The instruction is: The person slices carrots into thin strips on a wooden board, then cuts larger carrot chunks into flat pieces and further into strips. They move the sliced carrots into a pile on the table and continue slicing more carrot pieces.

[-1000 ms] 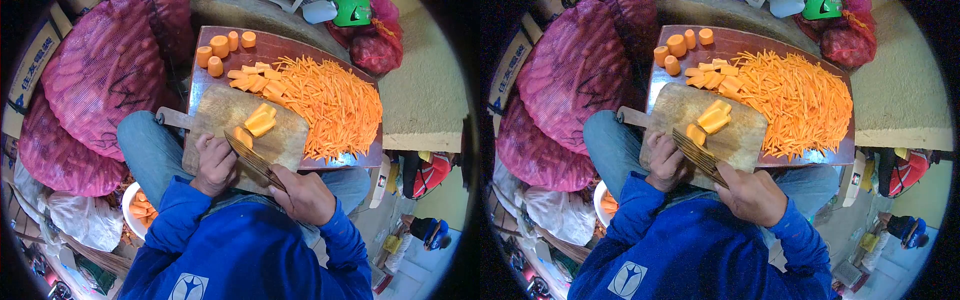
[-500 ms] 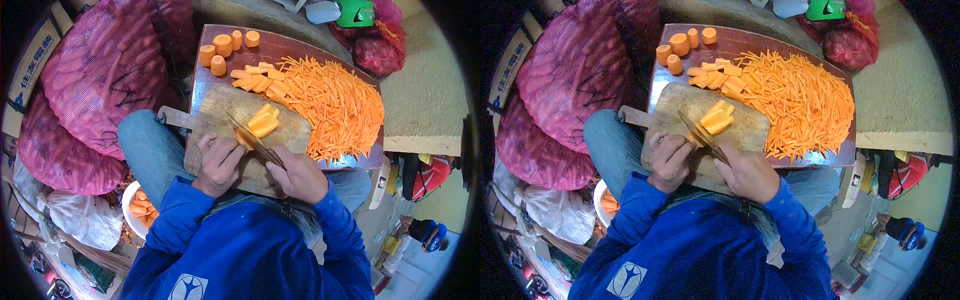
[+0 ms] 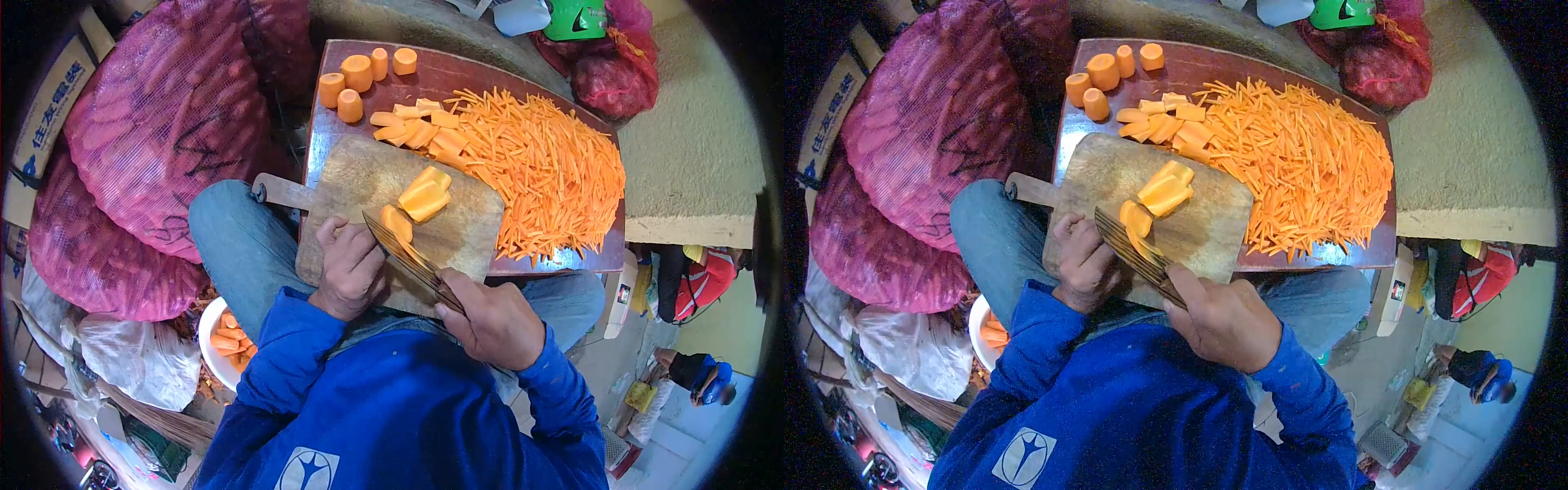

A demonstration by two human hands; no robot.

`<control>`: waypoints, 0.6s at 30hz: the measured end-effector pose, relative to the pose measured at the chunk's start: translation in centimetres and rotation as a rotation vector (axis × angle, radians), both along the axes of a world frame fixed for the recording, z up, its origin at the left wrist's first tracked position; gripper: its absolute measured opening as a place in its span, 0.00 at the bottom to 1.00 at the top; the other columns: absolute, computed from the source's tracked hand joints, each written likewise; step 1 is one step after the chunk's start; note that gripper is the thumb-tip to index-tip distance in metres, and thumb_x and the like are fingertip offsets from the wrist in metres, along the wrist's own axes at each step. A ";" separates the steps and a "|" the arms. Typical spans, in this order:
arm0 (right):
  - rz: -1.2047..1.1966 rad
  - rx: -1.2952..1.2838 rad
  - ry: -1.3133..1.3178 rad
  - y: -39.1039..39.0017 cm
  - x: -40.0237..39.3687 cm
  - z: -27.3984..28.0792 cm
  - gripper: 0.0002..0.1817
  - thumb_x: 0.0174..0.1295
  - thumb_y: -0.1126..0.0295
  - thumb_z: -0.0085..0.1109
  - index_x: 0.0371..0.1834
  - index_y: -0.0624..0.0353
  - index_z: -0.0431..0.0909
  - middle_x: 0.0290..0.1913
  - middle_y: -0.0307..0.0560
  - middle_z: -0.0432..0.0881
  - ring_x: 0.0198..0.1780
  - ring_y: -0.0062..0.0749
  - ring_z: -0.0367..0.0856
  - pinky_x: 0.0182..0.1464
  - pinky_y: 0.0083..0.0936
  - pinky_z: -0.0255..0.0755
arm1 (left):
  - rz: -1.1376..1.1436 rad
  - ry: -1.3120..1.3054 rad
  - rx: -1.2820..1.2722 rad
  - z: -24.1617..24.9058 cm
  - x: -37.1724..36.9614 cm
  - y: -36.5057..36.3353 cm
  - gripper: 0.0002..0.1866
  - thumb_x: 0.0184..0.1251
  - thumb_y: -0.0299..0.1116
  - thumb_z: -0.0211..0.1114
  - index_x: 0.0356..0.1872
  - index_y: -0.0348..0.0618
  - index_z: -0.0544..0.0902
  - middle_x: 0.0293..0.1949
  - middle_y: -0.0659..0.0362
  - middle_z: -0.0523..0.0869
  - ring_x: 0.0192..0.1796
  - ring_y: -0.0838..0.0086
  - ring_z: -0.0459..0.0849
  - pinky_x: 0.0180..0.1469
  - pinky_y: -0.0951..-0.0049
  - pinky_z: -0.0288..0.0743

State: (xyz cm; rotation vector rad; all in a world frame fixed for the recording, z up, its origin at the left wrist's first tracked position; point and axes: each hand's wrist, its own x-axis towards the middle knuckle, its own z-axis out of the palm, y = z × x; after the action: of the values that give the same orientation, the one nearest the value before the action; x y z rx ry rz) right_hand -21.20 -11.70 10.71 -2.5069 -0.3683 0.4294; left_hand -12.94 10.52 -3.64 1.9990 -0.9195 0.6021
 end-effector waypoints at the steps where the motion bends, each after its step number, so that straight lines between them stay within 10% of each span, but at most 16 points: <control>1: 0.002 -0.010 0.004 0.1 0.1 0.0 0.24 0.74 0.64 0.65 0.67 0.64 0.73 0.40 0.63 0.89 0.35 0.64 0.88 0.36 0.52 0.81 | 0.001 0.002 0.000 0.0 0.0 -0.1 0.22 0.36 0.24 0.73 0.41 0.39 0.88 0.44 0.55 0.89 0.48 0.61 0.88 0.65 0.46 0.67; 18: 0.012 -0.141 -0.102 1.6 3.5 -6.4 0.20 0.75 0.61 0.62 0.60 0.64 0.72 0.32 0.63 0.88 0.33 0.65 0.88 0.37 0.57 0.81 | 0.070 -0.021 0.004 0.3 -0.1 -0.6 0.18 0.46 0.20 0.75 0.43 0.40 0.89 0.43 0.58 0.88 0.44 0.65 0.88 0.62 0.54 0.68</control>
State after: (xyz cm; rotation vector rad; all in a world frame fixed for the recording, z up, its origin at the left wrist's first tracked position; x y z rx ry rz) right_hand -17.69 -10.11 4.30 -2.6716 -0.4056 0.3442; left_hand -13.08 9.92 -3.34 2.0392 -0.8666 0.6623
